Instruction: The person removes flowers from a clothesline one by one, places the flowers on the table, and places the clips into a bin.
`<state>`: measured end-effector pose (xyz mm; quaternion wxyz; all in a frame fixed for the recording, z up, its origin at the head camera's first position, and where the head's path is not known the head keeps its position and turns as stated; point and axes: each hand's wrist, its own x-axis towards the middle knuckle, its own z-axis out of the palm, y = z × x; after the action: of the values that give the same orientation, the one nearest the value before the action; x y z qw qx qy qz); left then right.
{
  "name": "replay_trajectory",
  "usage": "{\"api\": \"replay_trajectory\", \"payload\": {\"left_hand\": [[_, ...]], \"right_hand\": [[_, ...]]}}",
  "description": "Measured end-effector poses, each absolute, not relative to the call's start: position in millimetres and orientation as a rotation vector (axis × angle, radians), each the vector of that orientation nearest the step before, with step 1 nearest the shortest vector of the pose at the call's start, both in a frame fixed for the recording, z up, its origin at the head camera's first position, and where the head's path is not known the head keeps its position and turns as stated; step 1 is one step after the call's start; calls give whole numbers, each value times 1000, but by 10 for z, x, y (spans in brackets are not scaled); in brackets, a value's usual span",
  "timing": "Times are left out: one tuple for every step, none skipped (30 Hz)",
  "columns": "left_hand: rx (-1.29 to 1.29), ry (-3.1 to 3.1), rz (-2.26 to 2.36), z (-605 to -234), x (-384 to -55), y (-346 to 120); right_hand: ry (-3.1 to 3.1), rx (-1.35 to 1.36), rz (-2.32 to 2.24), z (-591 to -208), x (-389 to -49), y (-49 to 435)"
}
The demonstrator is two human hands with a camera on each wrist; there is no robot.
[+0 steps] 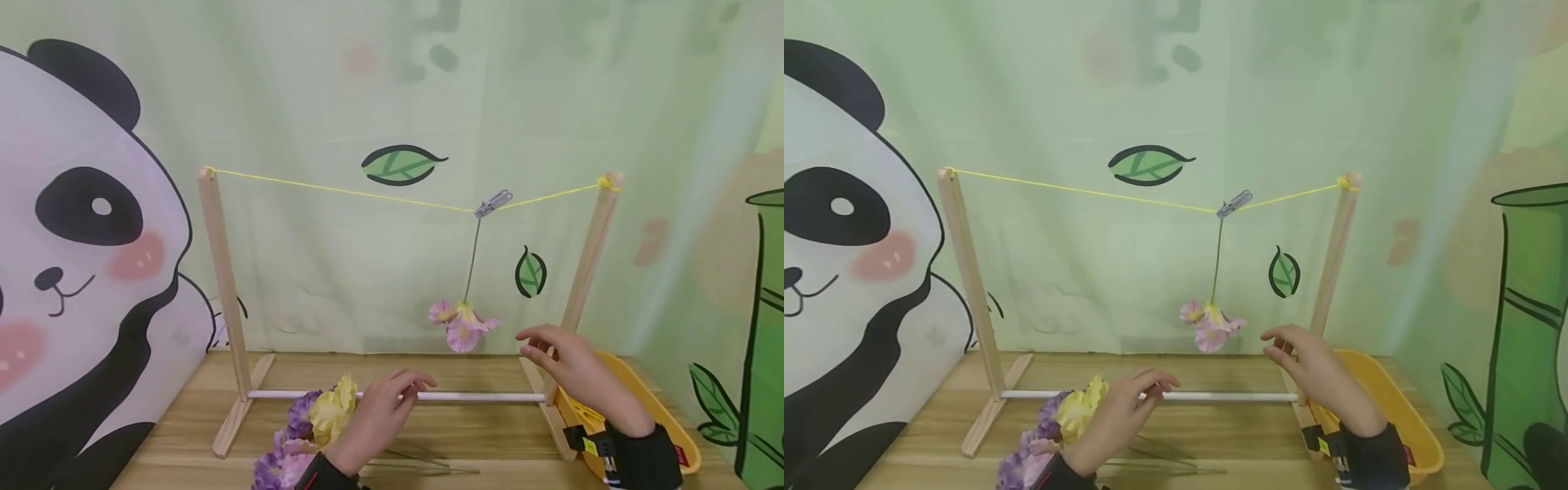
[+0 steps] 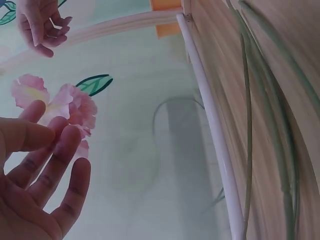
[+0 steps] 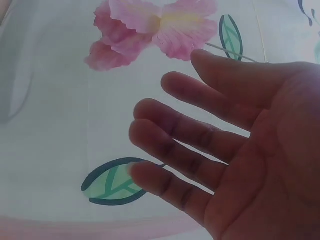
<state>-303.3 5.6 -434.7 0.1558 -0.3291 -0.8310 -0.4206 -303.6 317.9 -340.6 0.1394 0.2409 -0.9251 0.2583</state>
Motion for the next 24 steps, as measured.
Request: {"api": "replay_trajectory", "payload": {"left_hand": [[-940, -2377, -1217, -4336, -3033, 55], [-935, -2373, -1238, -4321, -3035, 56], [-926, -2372, -1258, -4300, -3038, 55], [-913, -2364, -1287, -4278, -3043, 54], [-901, -2353, -1314, -4253, -3053, 52], [-886, -2340, -1338, -4222, -3067, 54], [-871, -2323, -1357, -4191, -3086, 56], [-856, -2302, -1368, -4157, -3112, 60], [-847, -2284, -1372, -4121, -3139, 65], [-845, -2261, -1373, -4084, -3168, 71], [-845, -2240, -1372, -4044, -3200, 79], [-848, -2218, -1370, -4004, -3233, 86], [-851, -2197, -1367, -3963, -3264, 94], [-857, -2175, -1362, -3922, -3299, 103], [-860, -2158, -1352, -3879, -3327, 110], [-860, -2146, -1343, -3833, -3355, 118], [-859, -2136, -1331, -3788, -3382, 127], [-859, -2125, -1321, -3740, -3408, 138], [-860, -2121, -1315, -3690, -3431, 151], [-860, -2124, -1309, -3641, -3456, 166], [-860, -2133, -1305, -3593, -3480, 182], [-862, -2147, -1307, -3546, -3509, 203], [-869, -2160, -1309, -3502, -3543, 227], [-874, -2177, -1312, -3459, -3577, 252]], "right_hand": [[-2664, 697, 750, -3404, -3035, 3169], [-2655, 697, 748, -3399, -3035, 3160], [-2647, 691, 749, -3393, -3035, 3150], [-2632, 688, 747, -3385, -3035, 3143], [-2614, 684, 749, -3373, -3037, 3134], [-2596, 676, 743, -3356, -3037, 3124], [-2573, 672, 736, -3337, -3041, 3113], [-2545, 675, 726, -3312, -3046, 3104], [-2518, 676, 717, -3281, -3049, 3097], [-2488, 683, 702, -3244, -3056, 3090], [-2465, 688, 688, -3200, -3063, 3084], [-2444, 695, 671, -3153, -3072, 3080], [-2424, 704, 654, -3103, -3081, 3079], [-2410, 716, 643, -3046, -3086, 3078], [-2402, 723, 632, -2988, -3090, 3077], [-2392, 731, 623, -2931, -3094, 3076], [-2386, 738, 615, -2874, -3097, 3076], [-2380, 746, 608, -2818, -3099, 3075], [-2375, 754, 601, -2762, -3100, 3072], [-2366, 760, 592, -2706, -3101, 3067], [-2353, 768, 583, -2651, -3105, 3063], [-2336, 775, 578, -2593, -3108, 3055], [-2316, 778, 575, -2534, -3116, 3047], [-2292, 783, 580, -2472, -3127, 3035]]}}
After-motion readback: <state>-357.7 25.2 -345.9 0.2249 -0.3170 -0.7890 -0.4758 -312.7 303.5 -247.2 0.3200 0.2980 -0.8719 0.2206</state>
